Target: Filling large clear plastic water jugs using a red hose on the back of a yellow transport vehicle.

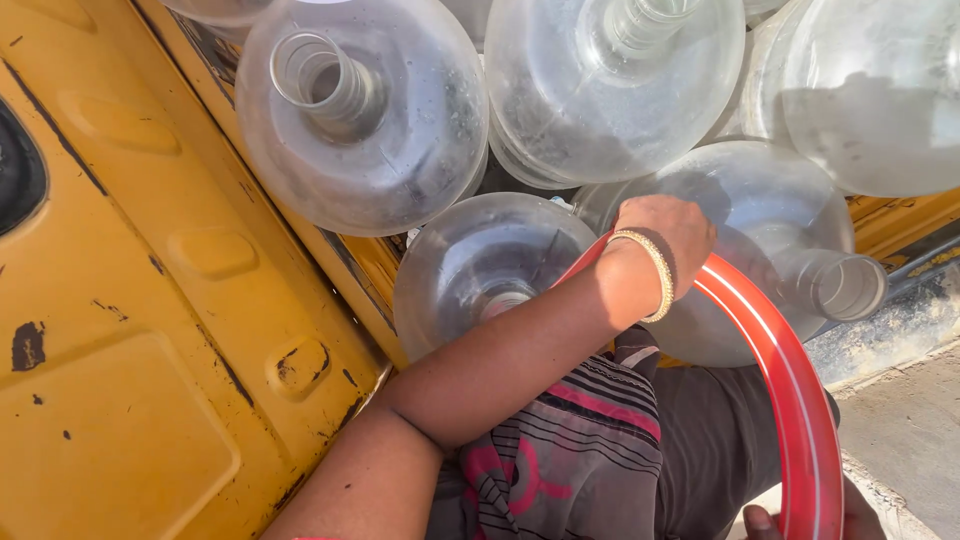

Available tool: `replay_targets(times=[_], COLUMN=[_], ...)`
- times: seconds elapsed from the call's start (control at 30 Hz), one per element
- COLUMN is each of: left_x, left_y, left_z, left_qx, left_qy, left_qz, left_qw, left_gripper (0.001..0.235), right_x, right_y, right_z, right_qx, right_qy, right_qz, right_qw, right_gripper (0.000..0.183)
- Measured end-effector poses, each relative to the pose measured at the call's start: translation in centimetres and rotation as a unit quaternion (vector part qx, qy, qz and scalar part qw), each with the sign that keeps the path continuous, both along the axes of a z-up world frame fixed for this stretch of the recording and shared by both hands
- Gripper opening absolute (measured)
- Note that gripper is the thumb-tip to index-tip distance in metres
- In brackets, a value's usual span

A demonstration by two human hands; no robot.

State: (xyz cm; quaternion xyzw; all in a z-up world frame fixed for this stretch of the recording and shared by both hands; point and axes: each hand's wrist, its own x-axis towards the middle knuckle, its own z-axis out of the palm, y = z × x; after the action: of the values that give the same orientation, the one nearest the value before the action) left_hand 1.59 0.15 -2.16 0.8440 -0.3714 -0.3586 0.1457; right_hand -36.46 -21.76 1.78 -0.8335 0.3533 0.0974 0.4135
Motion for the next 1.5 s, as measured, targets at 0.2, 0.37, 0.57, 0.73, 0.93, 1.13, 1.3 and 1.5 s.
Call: replay_targets(times=[0.2, 0.37, 0.57, 0.73, 0.93, 1.13, 1.3, 1.5], left_x=[2.0, 2.3, 3.2, 3.4, 2.8, 0.7, -1.5, -4.2], left_y=[1.3, 1.8, 3.1, 4.2, 3.8, 4.9, 8.2, 9.0], left_z=[-1.4, -1.3, -1.6, -1.9, -0.4, 3.6, 4.2, 2.5], left_qx=[-0.016, -0.002, 0.032, 0.057, 0.018, -0.107, -0.138, -0.122], left_qy=[-0.019, 0.004, 0.000, -0.031, -0.049, -0.103, -0.088, -0.089], left_qz=[0.062, 0.063, 0.125, 0.175, 0.152, 0.202, 0.284, 0.311], left_qw=[0.998, 0.998, 0.992, 0.982, 0.987, 0.968, 0.945, 0.938], left_gripper=[0.036, 0.035, 0.030, 0.028, 0.031, 0.064, 0.110, 0.076], right_x=[10.0, 15.3, 19.5, 19.5, 19.3, 20.2, 24.7, 25.5], right_y=[8.6, 12.4, 12.4, 13.1, 10.6, 6.6, 4.4, 1.5], right_z=[5.4, 9.3, 9.1, 7.1, 7.9, 8.5, 6.8, 4.8], right_qx=[-0.038, -0.025, -0.051, -0.027, -0.080, -0.205, -0.328, -0.315], right_qy=[-0.039, -0.030, 0.012, -0.023, -0.032, -0.107, -0.016, -0.018], right_qz=[0.016, -0.043, -0.030, -0.036, 0.000, 0.059, 0.137, 0.161], right_qw=[0.998, 0.998, 0.998, 0.999, 0.996, 0.971, 0.935, 0.935], right_gripper=[0.064, 0.065, 0.062, 0.061, 0.063, 0.044, 0.067, 0.060])
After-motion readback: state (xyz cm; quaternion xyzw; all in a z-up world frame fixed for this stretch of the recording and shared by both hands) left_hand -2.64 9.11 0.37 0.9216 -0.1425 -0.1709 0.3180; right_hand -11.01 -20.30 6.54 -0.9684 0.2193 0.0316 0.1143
